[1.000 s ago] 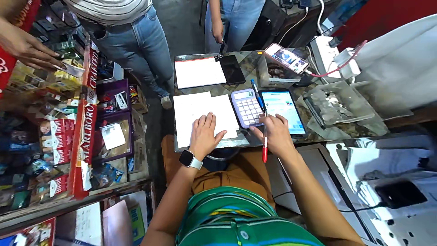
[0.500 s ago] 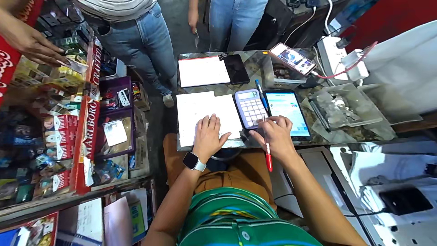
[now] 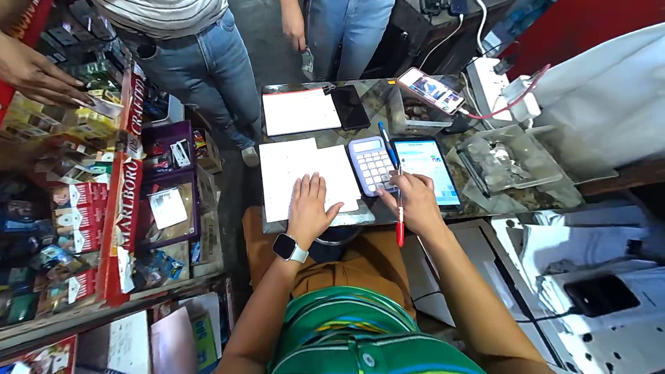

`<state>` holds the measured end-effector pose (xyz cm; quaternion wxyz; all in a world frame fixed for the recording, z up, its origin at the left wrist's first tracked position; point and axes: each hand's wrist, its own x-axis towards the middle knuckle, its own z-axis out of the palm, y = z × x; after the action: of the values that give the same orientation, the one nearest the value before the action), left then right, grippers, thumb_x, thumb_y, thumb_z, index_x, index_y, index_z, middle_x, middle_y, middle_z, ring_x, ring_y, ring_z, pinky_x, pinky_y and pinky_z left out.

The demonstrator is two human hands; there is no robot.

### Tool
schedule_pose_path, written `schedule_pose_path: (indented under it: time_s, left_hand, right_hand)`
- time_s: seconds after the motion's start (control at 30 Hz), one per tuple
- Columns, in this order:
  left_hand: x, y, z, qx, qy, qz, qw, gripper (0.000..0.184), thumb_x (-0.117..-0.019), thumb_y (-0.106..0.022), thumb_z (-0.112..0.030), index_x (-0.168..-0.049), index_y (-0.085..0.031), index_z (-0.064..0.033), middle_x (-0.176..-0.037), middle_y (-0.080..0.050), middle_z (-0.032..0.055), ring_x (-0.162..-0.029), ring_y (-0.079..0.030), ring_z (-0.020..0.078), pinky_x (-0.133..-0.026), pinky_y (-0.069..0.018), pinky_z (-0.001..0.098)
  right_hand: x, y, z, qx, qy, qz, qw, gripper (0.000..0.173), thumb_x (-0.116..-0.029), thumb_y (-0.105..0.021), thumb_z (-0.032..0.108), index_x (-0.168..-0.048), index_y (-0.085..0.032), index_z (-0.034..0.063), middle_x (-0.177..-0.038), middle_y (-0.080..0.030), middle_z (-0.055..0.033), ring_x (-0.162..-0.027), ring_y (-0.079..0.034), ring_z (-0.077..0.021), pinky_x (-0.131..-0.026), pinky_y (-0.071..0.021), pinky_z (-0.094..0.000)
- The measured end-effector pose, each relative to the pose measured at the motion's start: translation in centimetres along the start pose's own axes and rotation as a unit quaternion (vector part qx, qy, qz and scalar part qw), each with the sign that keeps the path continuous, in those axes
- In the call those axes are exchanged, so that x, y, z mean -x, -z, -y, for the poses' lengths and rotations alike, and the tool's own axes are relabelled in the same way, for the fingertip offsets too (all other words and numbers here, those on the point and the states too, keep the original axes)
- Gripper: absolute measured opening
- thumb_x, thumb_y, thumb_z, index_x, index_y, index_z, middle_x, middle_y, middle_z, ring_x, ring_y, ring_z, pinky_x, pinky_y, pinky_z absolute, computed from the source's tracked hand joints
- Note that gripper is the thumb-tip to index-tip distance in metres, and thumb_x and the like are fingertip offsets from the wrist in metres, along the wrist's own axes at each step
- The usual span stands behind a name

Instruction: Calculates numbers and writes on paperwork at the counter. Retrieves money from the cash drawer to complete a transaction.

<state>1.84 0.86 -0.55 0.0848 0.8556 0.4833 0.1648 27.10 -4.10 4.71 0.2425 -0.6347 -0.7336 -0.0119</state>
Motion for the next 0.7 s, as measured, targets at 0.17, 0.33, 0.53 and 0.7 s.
schedule_pose_path:
  time_s: [0.17, 0.33, 0.53, 0.7]
  left_hand:
    - [0.1, -0.1, 0.0, -0.002, 0.006, 0.013, 1.000, 0.081, -0.1019, -0.037, -0.065, -0.148, -0.051, 0.0003, -0.159, -0.044, 0.0185, -0.150, -0.036, 0.0385, -0.123, -0.0248, 0.0567]
    - [0.0, 0.2, -0.1, 0.001, 0.012, 0.018, 1.000, 0.080, -0.1023, -0.037, -0.064, -0.148, -0.051, -0.0004, -0.159, -0.044, 0.0177, -0.150, -0.036, 0.0375, -0.123, -0.0250, 0.0561]
    - [-0.1, 0.1, 0.0, 0.001, 0.004, 0.003, 1.000, 0.079, -0.1018, -0.038, -0.065, -0.146, -0.053, -0.0006, -0.156, -0.047, 0.0168, -0.141, -0.047, 0.0368, -0.117, -0.0327, 0.0548]
    - [-0.1, 0.3, -0.2, -0.008, -0.008, -0.005, 1.000, 0.078, -0.1021, -0.038, -0.063, -0.144, -0.056, 0.0003, -0.153, -0.051, 0.0176, -0.136, -0.052, 0.0382, -0.112, -0.0366, 0.0571]
  right_hand:
    - [-1.4, -0.7, 0.2, -0.003, -0.002, 0.020, 1.000, 0.044, -0.0997, -0.059, 0.044, -0.102, -0.069, 0.0010, -0.102, -0.071, -0.0199, -0.111, -0.061, -0.0466, -0.096, -0.0395, -0.0656]
    - [-1.1, -1.4, 1.6, -0.026, 0.049, 0.026, 0.998, 0.047, -0.0999, -0.056, 0.048, -0.100, -0.072, 0.0034, -0.095, -0.072, -0.0165, -0.109, -0.063, -0.0440, -0.099, -0.0381, -0.0659]
    - [0.9, -0.5, 1.5, 0.001, 0.022, -0.007, 1.000, 0.048, -0.1017, -0.054, 0.047, -0.097, -0.072, 0.0035, -0.092, -0.072, -0.0161, -0.106, -0.064, -0.0431, -0.102, -0.0356, -0.0656]
    - [-0.3, -0.2, 1.6, -0.001, 0.012, 0.003, 1.000, 0.047, -0.1001, -0.057, 0.046, -0.099, -0.072, 0.0013, -0.093, -0.072, -0.0179, -0.108, -0.064, -0.0453, -0.101, -0.0354, -0.0676]
